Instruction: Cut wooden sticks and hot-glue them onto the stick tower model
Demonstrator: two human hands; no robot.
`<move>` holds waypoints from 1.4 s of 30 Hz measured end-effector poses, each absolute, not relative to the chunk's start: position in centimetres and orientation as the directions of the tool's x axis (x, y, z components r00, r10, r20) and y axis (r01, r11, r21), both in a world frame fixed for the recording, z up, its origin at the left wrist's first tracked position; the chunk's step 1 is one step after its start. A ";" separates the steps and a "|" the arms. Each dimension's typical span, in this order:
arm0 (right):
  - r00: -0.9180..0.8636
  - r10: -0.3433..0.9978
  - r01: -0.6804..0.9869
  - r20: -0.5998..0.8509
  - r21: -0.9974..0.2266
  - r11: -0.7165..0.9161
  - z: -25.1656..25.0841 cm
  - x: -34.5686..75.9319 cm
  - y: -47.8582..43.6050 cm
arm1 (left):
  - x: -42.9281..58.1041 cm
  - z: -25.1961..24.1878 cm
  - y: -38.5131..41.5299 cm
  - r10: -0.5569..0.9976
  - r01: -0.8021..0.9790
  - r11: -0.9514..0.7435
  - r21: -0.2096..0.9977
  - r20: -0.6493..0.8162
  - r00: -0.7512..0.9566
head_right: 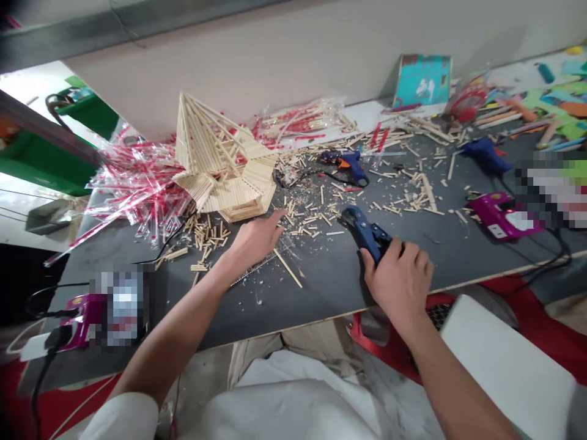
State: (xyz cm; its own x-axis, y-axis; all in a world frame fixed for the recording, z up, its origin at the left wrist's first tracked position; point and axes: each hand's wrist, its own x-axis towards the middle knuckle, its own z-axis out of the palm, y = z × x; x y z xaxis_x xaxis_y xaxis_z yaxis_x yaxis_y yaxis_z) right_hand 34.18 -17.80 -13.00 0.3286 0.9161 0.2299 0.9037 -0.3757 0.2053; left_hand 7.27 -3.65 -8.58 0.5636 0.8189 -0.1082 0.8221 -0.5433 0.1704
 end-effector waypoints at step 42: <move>0.298 0.941 0.954 0.157 -0.080 -0.289 -12.0 35.7 -14.8 | 7.6 -1.3 -1.6 0.609 0.542 -0.686 0.486 -0.024 0.793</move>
